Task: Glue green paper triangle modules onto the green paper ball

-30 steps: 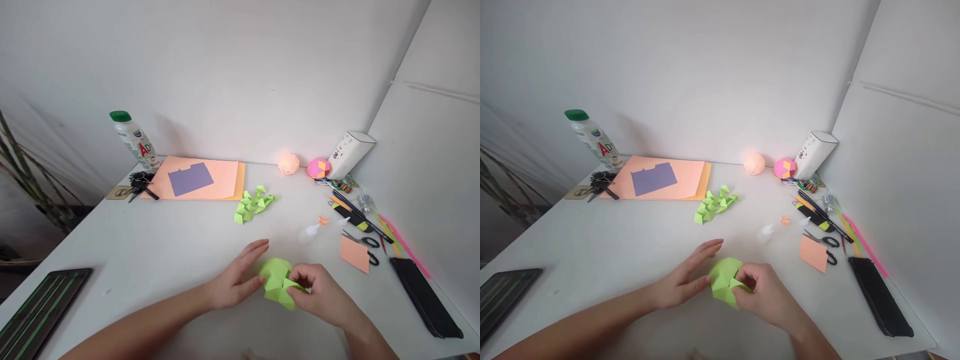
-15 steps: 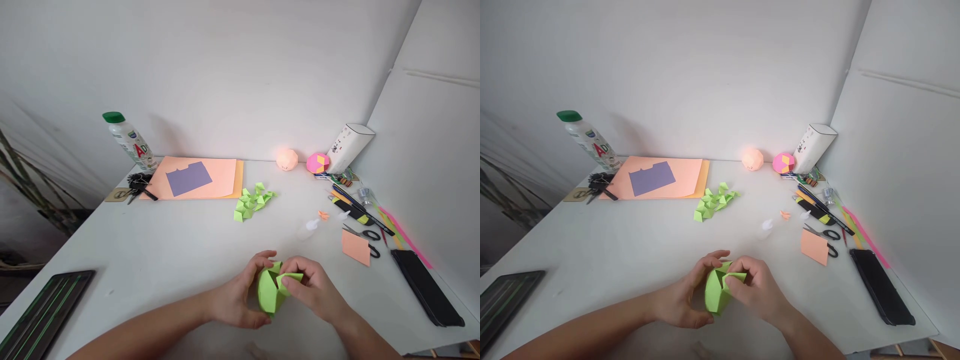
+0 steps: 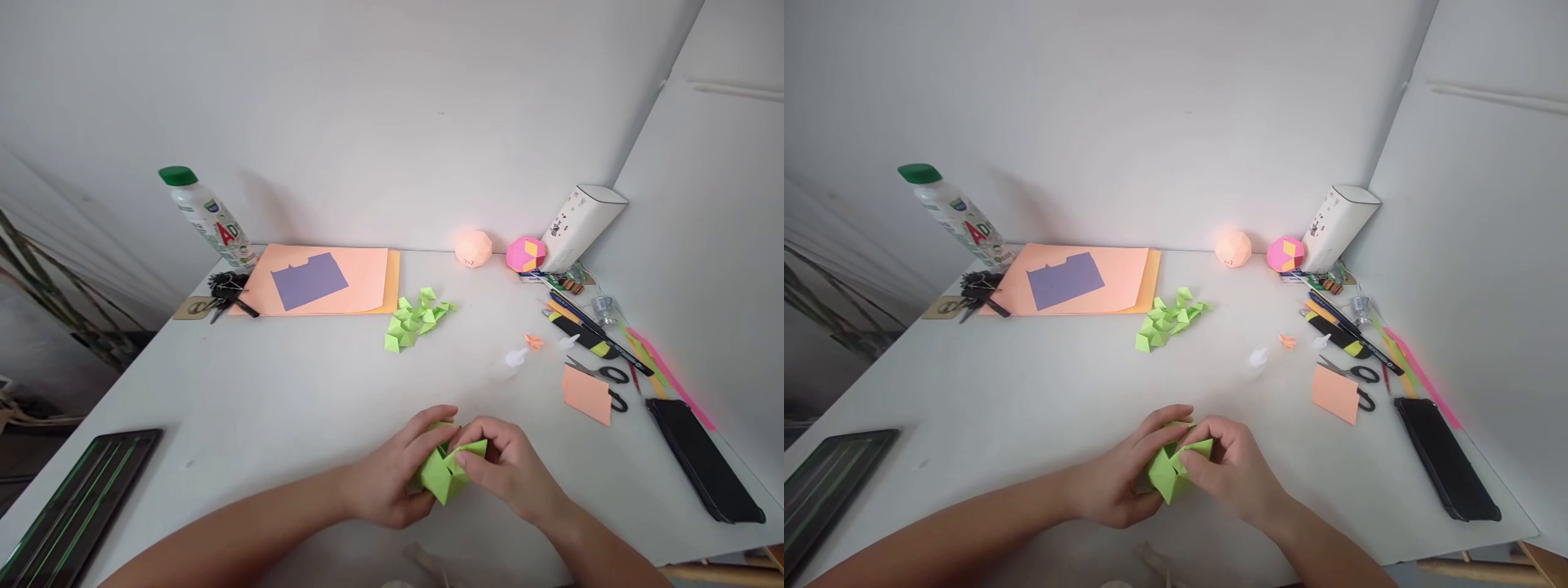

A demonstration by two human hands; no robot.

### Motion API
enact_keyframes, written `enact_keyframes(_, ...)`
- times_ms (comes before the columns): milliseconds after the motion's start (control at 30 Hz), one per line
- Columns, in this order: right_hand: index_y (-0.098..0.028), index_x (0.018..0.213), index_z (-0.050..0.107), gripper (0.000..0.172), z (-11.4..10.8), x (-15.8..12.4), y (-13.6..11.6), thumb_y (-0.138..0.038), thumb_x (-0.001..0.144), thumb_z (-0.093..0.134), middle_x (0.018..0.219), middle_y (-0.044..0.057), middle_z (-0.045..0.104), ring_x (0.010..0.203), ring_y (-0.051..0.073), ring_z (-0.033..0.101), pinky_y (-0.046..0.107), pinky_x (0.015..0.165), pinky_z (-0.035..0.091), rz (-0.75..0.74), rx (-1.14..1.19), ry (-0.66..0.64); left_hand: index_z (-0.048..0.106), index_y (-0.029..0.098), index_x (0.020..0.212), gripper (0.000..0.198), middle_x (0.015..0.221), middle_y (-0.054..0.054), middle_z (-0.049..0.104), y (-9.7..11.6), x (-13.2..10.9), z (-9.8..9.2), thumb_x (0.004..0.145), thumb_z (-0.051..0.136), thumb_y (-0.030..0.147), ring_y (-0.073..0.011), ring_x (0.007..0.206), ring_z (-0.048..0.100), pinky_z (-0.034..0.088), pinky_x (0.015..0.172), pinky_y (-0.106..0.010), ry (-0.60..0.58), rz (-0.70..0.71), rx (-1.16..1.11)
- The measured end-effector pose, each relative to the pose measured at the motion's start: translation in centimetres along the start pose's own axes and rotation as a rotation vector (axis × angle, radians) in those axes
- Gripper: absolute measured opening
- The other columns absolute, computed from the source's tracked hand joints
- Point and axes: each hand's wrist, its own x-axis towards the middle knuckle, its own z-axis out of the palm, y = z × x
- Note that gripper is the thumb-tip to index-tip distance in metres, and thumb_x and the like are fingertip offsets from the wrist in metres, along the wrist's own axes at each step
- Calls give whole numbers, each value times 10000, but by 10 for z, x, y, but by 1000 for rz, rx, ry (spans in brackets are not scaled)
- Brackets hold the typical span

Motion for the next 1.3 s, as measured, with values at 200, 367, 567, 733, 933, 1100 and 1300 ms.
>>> enact_keyframes(200,-170,674,577,165,-1,0,4,-302,722,664,625,-22,515,562,105,412,235,526,341,8,-15,18,98,254,1440,928,1436,-182,184,0,1,0,654,518,-7,-339,1373,181,363,1032,-518,5,19,31)
enact_keyframes(367,-168,688,581,137,-1,0,5,-278,738,647,635,-23,515,568,104,414,234,533,343,1,-27,28,96,254,1439,931,1429,-187,193,2,1,-1,659,526,-16,-340,1369,189,370,1025,-505,4,8,43)
enact_keyframes(567,-178,680,584,155,-1,0,2,-307,721,662,655,-13,550,563,111,426,241,532,349,11,-28,26,85,276,1433,918,1412,-187,227,3,2,-1,681,534,1,-357,1364,198,378,1006,-515,7,8,49)
enact_keyframes(733,-178,683,586,158,-2,-1,3,-313,731,653,654,-12,546,559,108,414,239,528,338,10,-41,20,81,279,1435,923,1416,-195,205,3,2,-1,683,541,7,-365,1354,214,385,997,-521,7,-9,55)
enact_keyframes(933,-174,684,577,125,-1,0,3,-270,750,620,638,-20,522,558,104,400,238,527,328,-2,-69,16,73,262,1442,921,1422,-201,202,3,1,-1,683,525,2,-366,1360,203,372,1010,-519,1,-11,106)
enact_keyframes(1100,-176,680,565,104,0,-1,2,-244,749,601,621,-28,493,543,99,380,236,511,314,-7,-121,37,74,249,1450,924,1427,-202,217,1,1,0,678,512,-7,-354,1368,188,362,1021,-520,-4,-20,158)
enact_keyframes(1300,-179,673,580,92,0,-2,3,-222,754,581,677,7,581,584,124,445,249,534,343,-67,-203,13,64,236,1453,921,1438,-200,210,1,0,0,674,498,4,-354,1379,164,365,1030,-511,-7,-12,162)
